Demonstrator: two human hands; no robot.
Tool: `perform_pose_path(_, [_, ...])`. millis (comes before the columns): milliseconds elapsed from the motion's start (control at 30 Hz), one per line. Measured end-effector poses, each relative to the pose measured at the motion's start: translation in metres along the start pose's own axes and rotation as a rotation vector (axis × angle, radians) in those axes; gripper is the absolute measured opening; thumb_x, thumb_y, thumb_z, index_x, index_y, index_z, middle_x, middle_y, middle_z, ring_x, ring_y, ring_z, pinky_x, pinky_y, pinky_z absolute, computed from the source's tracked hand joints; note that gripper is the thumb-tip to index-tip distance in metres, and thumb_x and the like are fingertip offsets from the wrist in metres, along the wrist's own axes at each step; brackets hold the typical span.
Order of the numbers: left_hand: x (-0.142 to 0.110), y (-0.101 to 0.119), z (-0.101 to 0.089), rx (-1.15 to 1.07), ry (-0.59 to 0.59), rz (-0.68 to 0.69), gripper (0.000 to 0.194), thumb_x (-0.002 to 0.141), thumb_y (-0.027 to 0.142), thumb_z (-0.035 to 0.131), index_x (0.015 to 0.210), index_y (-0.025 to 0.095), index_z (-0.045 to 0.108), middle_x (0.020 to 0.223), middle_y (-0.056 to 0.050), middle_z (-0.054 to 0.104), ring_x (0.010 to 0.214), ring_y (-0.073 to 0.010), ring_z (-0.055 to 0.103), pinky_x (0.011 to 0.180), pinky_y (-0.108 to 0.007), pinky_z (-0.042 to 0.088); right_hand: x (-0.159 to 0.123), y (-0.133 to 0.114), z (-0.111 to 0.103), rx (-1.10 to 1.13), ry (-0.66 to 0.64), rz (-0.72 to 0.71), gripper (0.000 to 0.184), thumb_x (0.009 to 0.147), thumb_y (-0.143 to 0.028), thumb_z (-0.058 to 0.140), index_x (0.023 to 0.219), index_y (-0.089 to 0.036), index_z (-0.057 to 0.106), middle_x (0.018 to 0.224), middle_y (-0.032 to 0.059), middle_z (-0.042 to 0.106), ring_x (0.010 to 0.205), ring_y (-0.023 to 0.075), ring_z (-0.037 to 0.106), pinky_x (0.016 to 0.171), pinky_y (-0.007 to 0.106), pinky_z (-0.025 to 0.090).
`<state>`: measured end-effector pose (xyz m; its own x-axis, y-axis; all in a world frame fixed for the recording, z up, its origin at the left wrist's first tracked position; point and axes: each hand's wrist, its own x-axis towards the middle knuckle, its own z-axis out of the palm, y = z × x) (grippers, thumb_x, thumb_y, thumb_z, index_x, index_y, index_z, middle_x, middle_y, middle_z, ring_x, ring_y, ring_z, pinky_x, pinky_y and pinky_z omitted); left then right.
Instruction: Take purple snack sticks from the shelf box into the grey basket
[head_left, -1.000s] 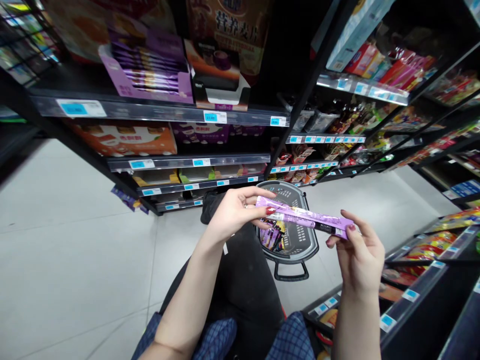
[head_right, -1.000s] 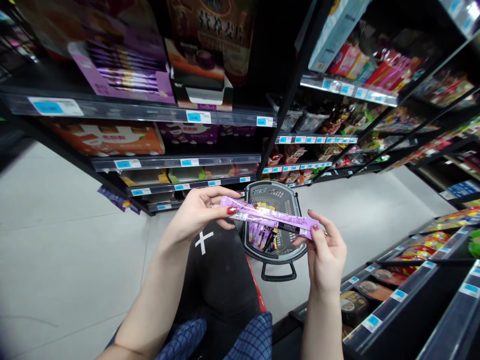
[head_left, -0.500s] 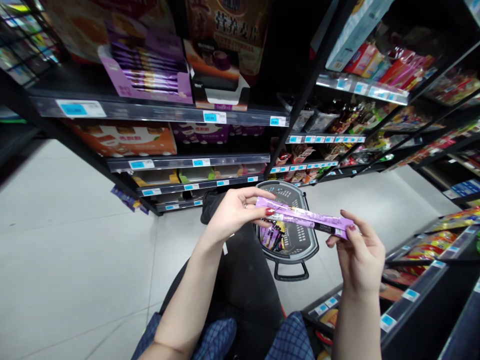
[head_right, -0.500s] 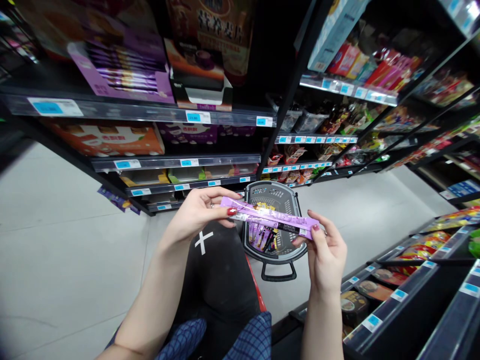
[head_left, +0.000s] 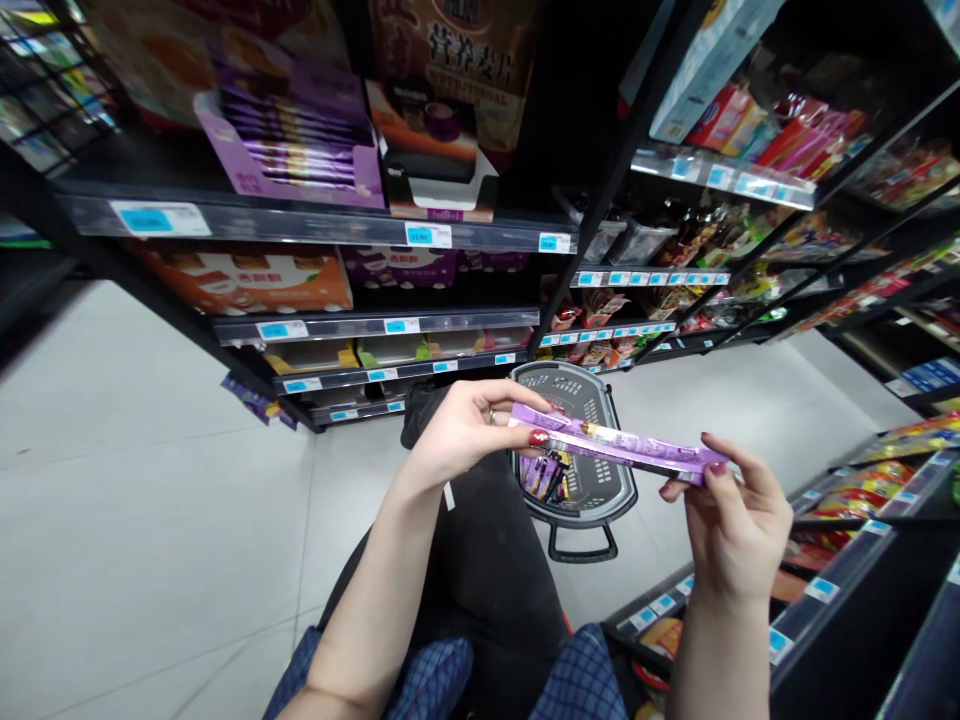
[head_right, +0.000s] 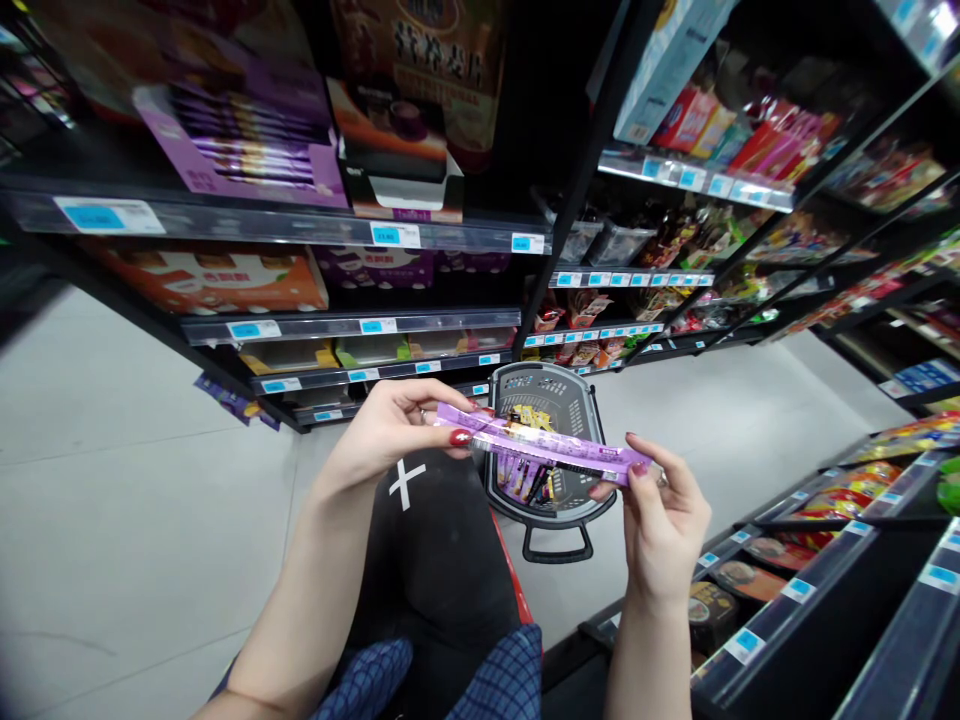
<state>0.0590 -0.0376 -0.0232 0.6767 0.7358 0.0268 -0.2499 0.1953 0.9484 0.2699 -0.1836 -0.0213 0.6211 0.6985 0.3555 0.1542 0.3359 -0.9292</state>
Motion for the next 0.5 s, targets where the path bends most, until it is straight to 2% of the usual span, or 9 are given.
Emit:
perform_pose_path(333, [-0.0023,0.0005,-0.0028,0.046,0.001,0.018,0.025,0.059,0.019,0.079,0.083,0.013,0.071,0.087,-0.007,0.074,0.072,-0.0185,0.07,0.065,-0.025,0.058,-0.0039,-0.0024,-0.0006,-0.053,-0.019,-0.012,0.021,0.079,-0.02,0.064,0.1,-0.02,0.067,0.053,-0.002,0.063,0.049,0.0156,0.063,0.047,0.027,0.044])
perform_pose_path(500, [-0.0022,0.0023,-0.0033,0.064,0.002,0.016,0.025,0.059,0.017,0.078,0.082,0.013,0.071,0.084,-0.007,0.074,0.071,-0.0182,0.07,0.064,-0.024,0.058,-0.0038,-0.0017,-0.0013,-0.063,-0.021,-0.014,0.021,0.079,-0.021,0.064,0.1,-0.02,0.067,0.054,-0.0021,0.063,0.048,0.0155,0.063,0.048,0.027,0.044])
